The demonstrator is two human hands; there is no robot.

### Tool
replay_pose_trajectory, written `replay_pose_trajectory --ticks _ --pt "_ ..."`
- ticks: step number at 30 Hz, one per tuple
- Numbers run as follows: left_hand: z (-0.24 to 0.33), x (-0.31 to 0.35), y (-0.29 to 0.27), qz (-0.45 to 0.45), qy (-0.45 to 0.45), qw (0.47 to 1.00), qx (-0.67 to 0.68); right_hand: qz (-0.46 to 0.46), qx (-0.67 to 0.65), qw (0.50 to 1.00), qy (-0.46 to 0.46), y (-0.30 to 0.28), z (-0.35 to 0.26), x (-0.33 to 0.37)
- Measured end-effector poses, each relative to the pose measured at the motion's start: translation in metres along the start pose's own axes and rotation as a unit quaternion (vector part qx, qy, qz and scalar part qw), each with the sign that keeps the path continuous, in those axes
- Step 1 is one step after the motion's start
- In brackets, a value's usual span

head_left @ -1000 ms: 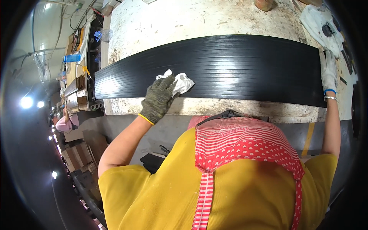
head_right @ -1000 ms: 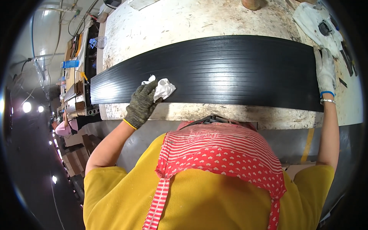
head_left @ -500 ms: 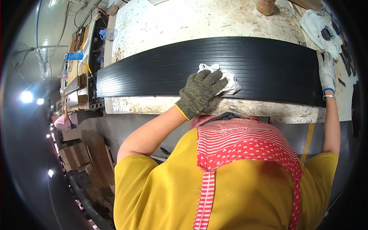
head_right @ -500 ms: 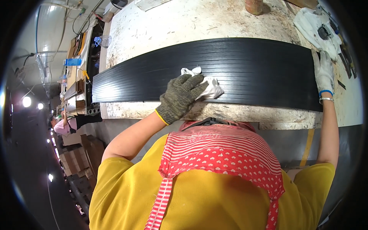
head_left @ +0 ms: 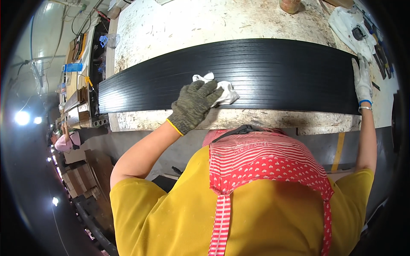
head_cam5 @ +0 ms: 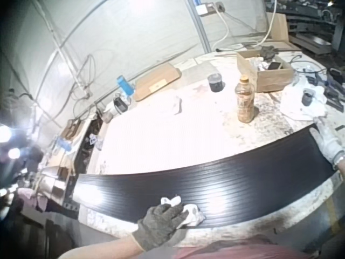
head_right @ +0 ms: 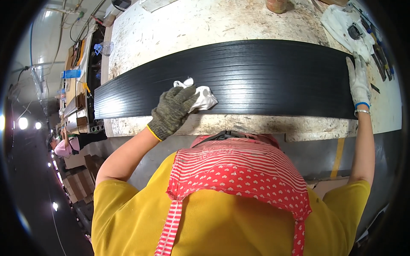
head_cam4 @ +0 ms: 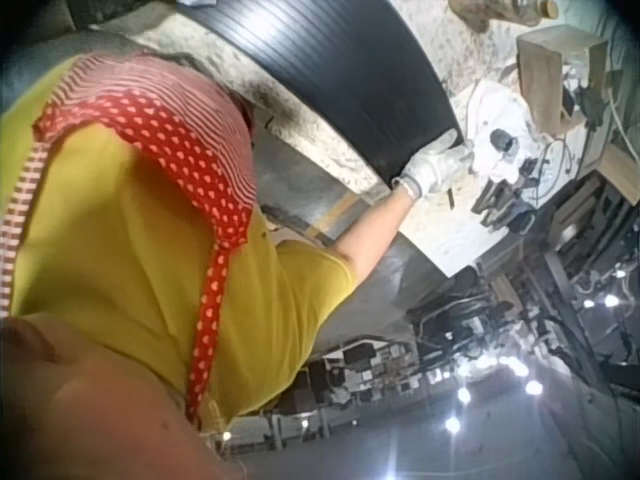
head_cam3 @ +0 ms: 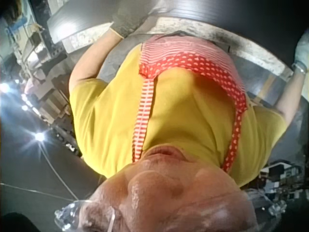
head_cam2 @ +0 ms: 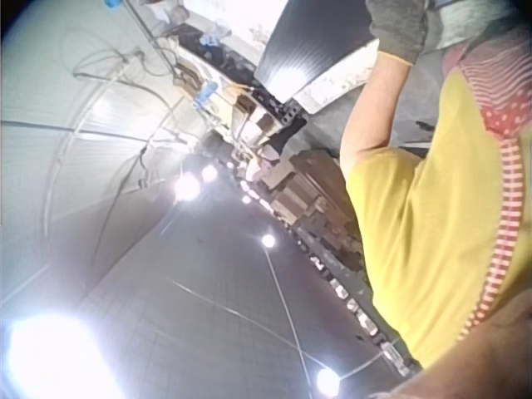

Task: The person cleans black textured panels by applying liquid from a bottle onto a cloth and wiping the surface of each panel.

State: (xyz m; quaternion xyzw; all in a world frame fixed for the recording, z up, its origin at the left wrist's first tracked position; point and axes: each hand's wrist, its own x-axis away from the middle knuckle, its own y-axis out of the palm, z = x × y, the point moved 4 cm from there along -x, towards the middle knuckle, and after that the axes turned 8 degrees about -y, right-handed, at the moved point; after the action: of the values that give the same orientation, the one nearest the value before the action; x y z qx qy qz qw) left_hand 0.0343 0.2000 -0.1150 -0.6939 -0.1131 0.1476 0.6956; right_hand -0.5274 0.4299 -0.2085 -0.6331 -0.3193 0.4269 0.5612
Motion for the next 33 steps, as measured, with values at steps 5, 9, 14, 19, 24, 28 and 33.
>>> replay_pose_trajectory --ticks 5,9,14,19,24,28,33 --pt "-0.078 0.055 0.013 -0.071 -0.135 0.988 -0.006 -0.015 0.077 0.996 -0.033 0.004 0.006 0.002" --pt "-0.089 0.082 0.016 -0.089 -0.182 0.977 -0.072 -0.041 0.093 0.995 -0.017 -0.010 -0.008 0.004" --pt "-0.014 0.026 0.030 0.037 -0.094 0.994 -0.040 0.010 0.053 0.998 -0.025 -0.020 -0.026 0.002" --pt "0.064 -0.052 0.015 0.077 -0.061 0.947 0.307 0.114 0.062 0.990 0.063 -0.037 -0.040 0.004" --pt "0.055 -0.078 0.027 -0.009 -0.193 0.773 0.604 0.083 -0.614 0.782 0.065 -0.097 -0.219 0.039" --pt "0.076 -0.089 0.034 -0.099 -0.243 0.303 0.916 -0.163 -0.872 0.415 0.205 -0.076 -0.321 0.075" --pt "0.040 -0.054 0.044 -0.138 -0.311 0.357 0.870 -0.089 -0.795 0.584 0.136 -0.128 -0.378 0.091"
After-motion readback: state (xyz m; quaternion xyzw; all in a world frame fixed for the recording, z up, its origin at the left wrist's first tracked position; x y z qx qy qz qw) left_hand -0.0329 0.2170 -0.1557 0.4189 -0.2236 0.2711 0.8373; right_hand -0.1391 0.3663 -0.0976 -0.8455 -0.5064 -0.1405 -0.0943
